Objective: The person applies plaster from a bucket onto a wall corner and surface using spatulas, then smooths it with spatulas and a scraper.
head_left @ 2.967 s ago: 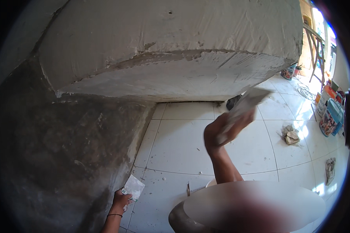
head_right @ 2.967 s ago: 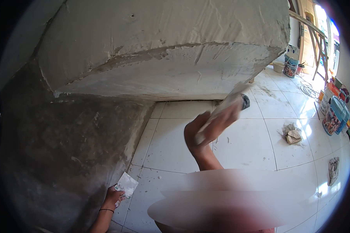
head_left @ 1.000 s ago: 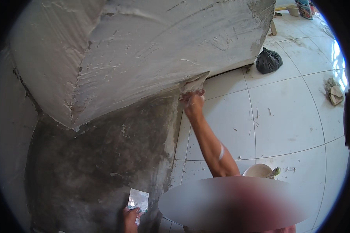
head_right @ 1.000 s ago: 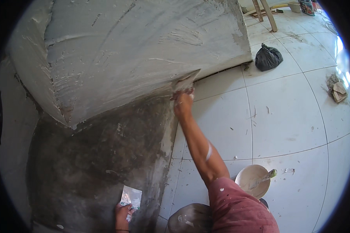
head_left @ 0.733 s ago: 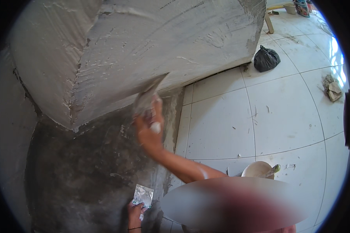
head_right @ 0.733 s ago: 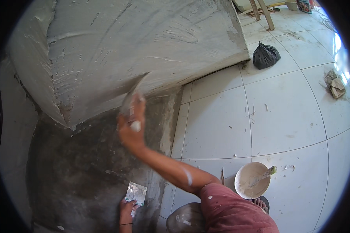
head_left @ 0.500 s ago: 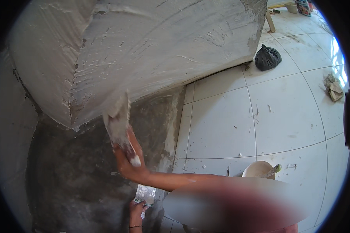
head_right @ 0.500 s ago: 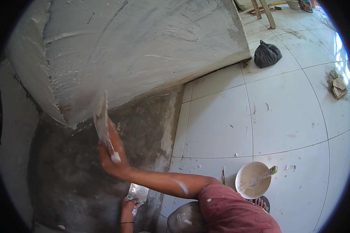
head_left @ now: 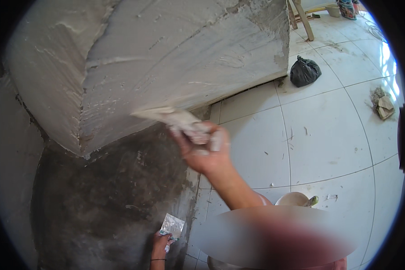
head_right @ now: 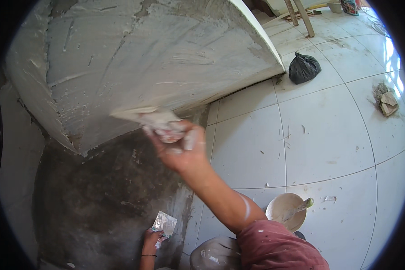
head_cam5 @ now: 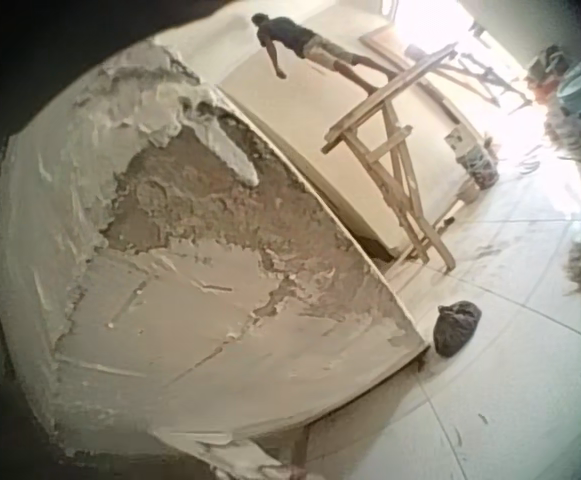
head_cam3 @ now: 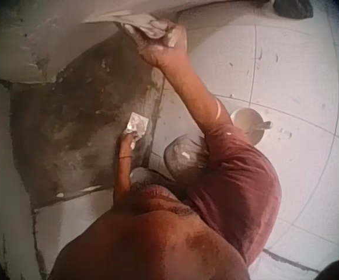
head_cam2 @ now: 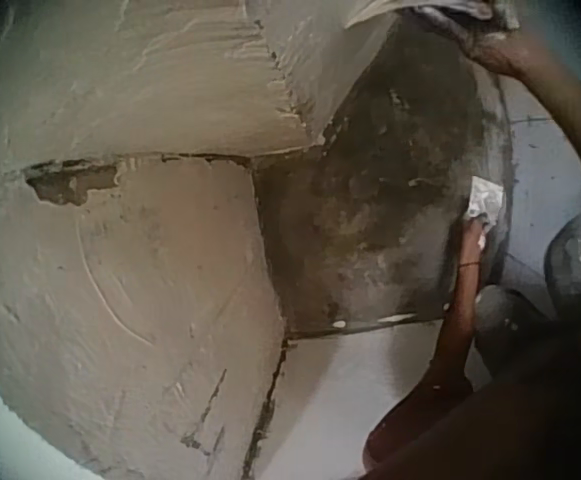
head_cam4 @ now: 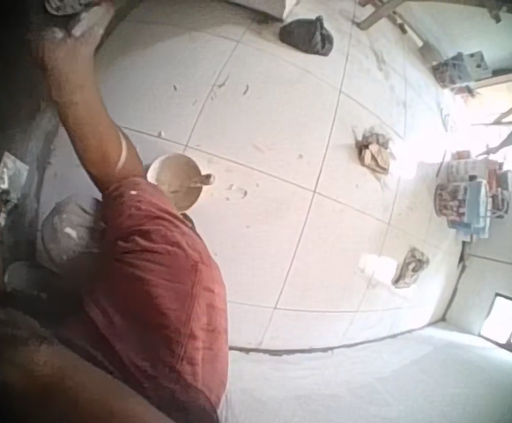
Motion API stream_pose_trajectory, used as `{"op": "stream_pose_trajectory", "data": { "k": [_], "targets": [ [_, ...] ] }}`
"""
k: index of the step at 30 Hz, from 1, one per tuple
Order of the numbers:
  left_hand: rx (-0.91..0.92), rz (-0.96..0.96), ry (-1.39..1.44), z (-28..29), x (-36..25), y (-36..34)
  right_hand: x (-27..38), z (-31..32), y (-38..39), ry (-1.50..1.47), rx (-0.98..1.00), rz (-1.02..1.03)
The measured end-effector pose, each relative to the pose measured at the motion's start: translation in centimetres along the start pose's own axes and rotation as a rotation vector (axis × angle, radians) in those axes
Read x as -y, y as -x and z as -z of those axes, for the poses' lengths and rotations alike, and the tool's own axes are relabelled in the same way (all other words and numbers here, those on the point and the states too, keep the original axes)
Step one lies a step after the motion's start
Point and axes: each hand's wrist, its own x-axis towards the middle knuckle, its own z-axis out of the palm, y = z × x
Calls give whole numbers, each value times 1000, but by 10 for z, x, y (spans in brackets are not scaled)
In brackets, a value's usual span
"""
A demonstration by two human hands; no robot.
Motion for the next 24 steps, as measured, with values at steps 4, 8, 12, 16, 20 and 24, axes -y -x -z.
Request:
{"op": "stream_pose_trajectory", "data": {
  "k": [4, 8, 12, 16, 20, 24],
  "targets": [
    [41, 30, -66, 1, 9, -7, 63, -49, 39, -98, 99, 115],
    [62, 62, -50, -2, 15, -14, 125, -68, 64, -88, 211, 189],
    [60, 54, -43, 3, 14, -12, 124, -26, 61, 277, 18, 482],
    [34, 72, -15, 7, 12, -10, 83, 95, -2, 699, -383, 1041],
    [-6, 98, -73, 8, 7, 0, 73, 184, -44, 1798, -328, 1444],
    [3, 66, -34, 24, 10, 8, 95, 188, -74, 2425, 88, 1760]
  ]
}}
